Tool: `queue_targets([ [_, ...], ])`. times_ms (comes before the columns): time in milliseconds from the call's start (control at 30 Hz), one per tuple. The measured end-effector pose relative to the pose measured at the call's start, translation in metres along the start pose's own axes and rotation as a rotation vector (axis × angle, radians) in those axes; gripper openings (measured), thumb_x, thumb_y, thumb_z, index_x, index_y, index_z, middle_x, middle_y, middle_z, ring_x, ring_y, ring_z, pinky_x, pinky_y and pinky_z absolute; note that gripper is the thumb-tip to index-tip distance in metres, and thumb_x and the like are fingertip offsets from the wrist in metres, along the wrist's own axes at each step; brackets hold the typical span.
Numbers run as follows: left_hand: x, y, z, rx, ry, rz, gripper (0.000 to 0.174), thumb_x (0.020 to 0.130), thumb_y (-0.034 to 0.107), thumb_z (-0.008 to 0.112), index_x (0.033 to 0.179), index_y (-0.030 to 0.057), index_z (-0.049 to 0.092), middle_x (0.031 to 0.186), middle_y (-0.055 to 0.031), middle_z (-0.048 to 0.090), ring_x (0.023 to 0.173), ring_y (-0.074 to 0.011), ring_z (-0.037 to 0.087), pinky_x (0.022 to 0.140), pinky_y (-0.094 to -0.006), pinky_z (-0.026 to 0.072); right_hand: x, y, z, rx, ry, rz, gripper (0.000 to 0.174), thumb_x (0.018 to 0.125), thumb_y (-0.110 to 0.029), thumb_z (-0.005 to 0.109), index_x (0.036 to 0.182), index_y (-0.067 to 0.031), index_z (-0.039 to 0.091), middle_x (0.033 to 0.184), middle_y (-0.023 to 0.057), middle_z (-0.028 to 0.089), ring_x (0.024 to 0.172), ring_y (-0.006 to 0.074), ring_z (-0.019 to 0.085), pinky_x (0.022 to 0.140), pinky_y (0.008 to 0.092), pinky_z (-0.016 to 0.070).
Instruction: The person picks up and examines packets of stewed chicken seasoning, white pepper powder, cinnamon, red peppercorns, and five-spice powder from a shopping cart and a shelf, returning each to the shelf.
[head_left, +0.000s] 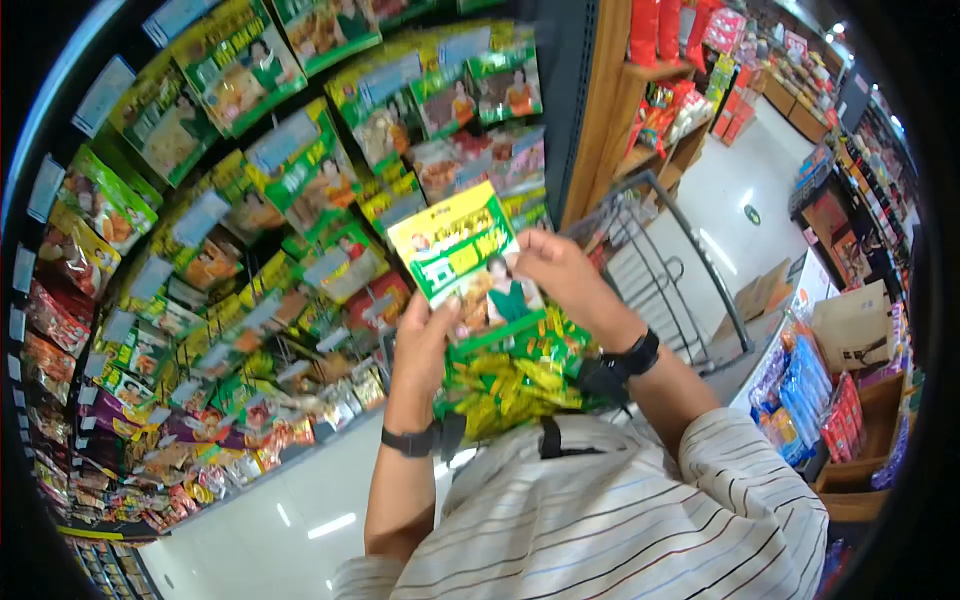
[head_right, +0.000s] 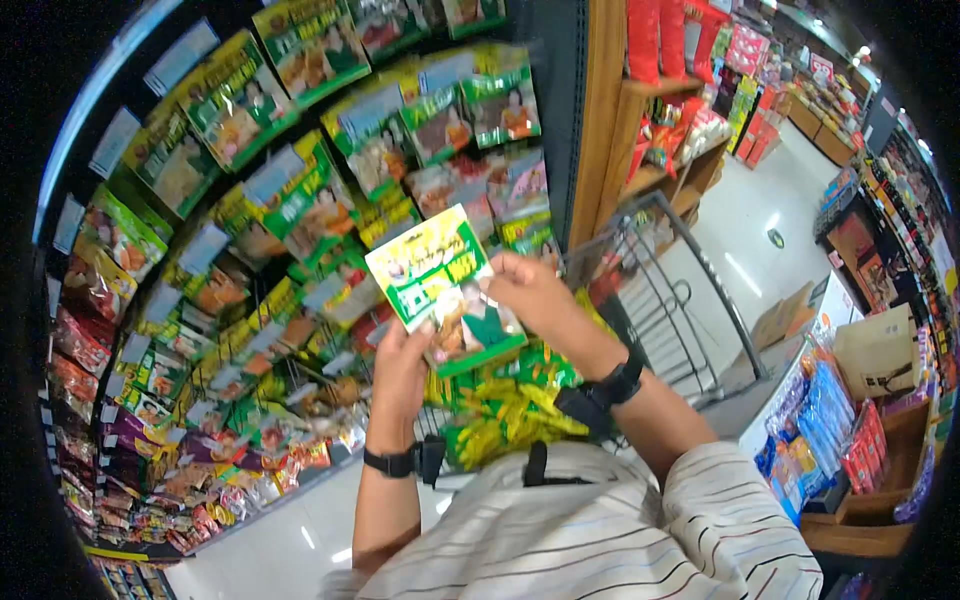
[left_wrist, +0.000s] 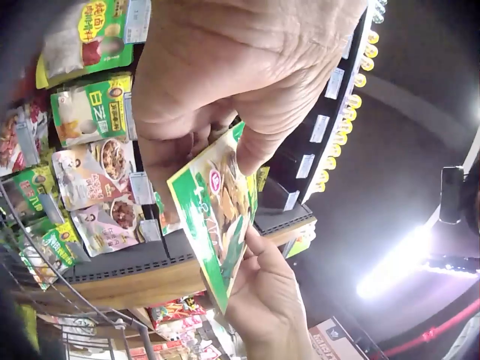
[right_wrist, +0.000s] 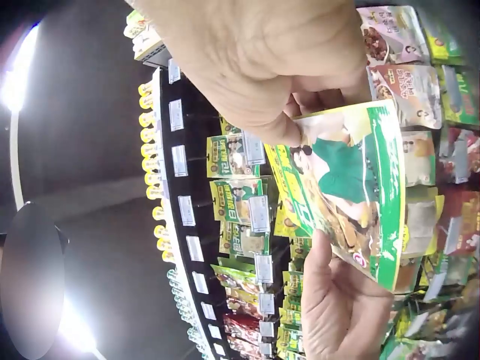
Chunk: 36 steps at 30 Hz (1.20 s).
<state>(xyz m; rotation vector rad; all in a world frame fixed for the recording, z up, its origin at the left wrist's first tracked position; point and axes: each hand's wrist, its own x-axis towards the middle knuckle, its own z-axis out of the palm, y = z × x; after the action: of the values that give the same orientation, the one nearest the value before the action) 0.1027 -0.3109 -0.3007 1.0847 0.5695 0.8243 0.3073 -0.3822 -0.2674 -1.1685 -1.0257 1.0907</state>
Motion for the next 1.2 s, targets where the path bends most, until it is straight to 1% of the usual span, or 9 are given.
queue_targets([
  [67, 0.001, 0.004, -0.003, 0.108, 0.032, 0.036, 0.036, 0.096, 0.012, 0.057, 0.131, 0.0016, 0.052, 0.123, -0.0053, 0.062, 0.11, -0.0147, 0.06, 0.093, -0.03, 0.048, 0.009, 0.001, 0.002, 0.042, 0.027, -0.099, 0.012, 0.099, -0.017, 0.057, 0.102, -0.006, 0.06, 0.087, -0.0052, 0.06, 0.076, 0.002, 0.053, 0.065, 0.0202, 0.0433],
  [200, 0.003, 0.01, -0.002, 0.152, 0.042, -0.021, 0.035, 0.096, 0.017, 0.059, 0.128, 0.0024, 0.055, 0.12, -0.0051, 0.064, 0.104, -0.0141, 0.062, 0.087, -0.0295, 0.05, 0.012, -0.008, -0.002, 0.061, -0.009, -0.05, 0.011, 0.099, -0.016, 0.058, 0.099, -0.005, 0.059, 0.086, -0.0056, 0.057, 0.076, 0.0017, 0.05, 0.066, 0.0206, 0.0418],
  [400, 0.012, 0.04, 0.024, 0.202, 0.015, 0.14, 0.026, 0.097, 0.019, 0.059, 0.118, 0.0035, 0.059, 0.101, 0.0022, 0.064, 0.084, -0.0048, 0.055, 0.073, -0.0236, 0.045, 0.014, -0.031, -0.008, 0.061, 0.043, -0.1, 0.013, 0.097, -0.015, 0.058, 0.102, -0.004, 0.061, 0.089, -0.0044, 0.06, 0.083, 0.0033, 0.053, 0.073, 0.021, 0.0441],
  [467, 0.019, 0.045, 0.024, 0.25, -0.004, 0.097, 0.026, 0.098, 0.018, 0.059, 0.119, 0.0034, 0.059, 0.1, 0.0023, 0.064, 0.083, -0.0041, 0.055, 0.071, -0.0231, 0.0444, 0.016, -0.036, -0.015, 0.041, 0.043, -0.174, 0.015, 0.097, -0.017, 0.058, 0.102, -0.0032, 0.062, 0.09, -0.0041, 0.061, 0.084, 0.0038, 0.054, 0.075, 0.0218, 0.0444],
  [533, 0.028, 0.047, 0.031, 0.257, -0.044, 0.167, 0.028, 0.099, 0.019, 0.059, 0.121, 0.0033, 0.059, 0.101, 0.0018, 0.065, 0.084, -0.0033, 0.055, 0.07, -0.0216, 0.0441, 0.014, -0.046, -0.022, -0.048, 0.088, -0.159, 0.017, 0.096, -0.018, 0.058, 0.102, -0.0023, 0.062, 0.091, -0.0033, 0.062, 0.085, 0.0045, 0.054, 0.076, 0.0219, 0.0444],
  [767, 0.052, 0.049, 0.04, 0.312, -0.099, 0.227, 0.03, 0.098, 0.026, 0.061, 0.121, 0.0055, 0.061, 0.099, 0.003, 0.064, 0.078, -0.0014, 0.05, 0.062, -0.0203, 0.0398, 0.01, -0.072, -0.04, -0.087, 0.112, -0.103, 0.017, 0.098, -0.021, 0.058, 0.103, -0.0049, 0.061, 0.088, -0.0053, 0.061, 0.078, 0.0017, 0.053, 0.068, 0.02, 0.0426],
  [1033, 0.07, 0.061, 0.059, 0.318, -0.112, 0.268, 0.028, 0.099, 0.026, 0.061, 0.117, 0.0048, 0.061, 0.096, 0.0037, 0.063, 0.075, -0.0004, 0.05, 0.062, -0.019, 0.0393, 0.02, -0.092, -0.059, -0.145, 0.114, -0.135, 0.015, 0.098, -0.022, 0.058, 0.096, -0.0079, 0.061, 0.085, -0.0069, 0.06, 0.074, 0.0013, 0.051, 0.066, 0.0196, 0.0411],
  [1133, 0.077, 0.067, 0.061, 0.323, -0.129, 0.227, 0.028, 0.099, 0.025, 0.06, 0.118, 0.0044, 0.06, 0.098, 0.0027, 0.063, 0.079, -0.0017, 0.052, 0.064, -0.0201, 0.0411, 0.027, -0.097, -0.069, -0.222, 0.13, -0.151, 0.017, 0.098, -0.02, 0.055, 0.102, -0.0044, 0.061, 0.084, -0.005, 0.061, 0.07, 0.0007, 0.052, 0.057, 0.0193, 0.0408],
  [1200, 0.08, 0.073, 0.07, 0.297, -0.139, 0.213, 0.029, 0.099, 0.024, 0.059, 0.12, 0.0042, 0.059, 0.099, 0.0026, 0.063, 0.08, -0.0023, 0.052, 0.064, -0.0209, 0.0418, 0.03, -0.102, -0.07, -0.195, 0.12, -0.211, 0.018, 0.098, -0.02, 0.056, 0.103, -0.004, 0.061, 0.085, -0.0042, 0.061, 0.072, 0.0012, 0.053, 0.06, 0.0199, 0.042],
])
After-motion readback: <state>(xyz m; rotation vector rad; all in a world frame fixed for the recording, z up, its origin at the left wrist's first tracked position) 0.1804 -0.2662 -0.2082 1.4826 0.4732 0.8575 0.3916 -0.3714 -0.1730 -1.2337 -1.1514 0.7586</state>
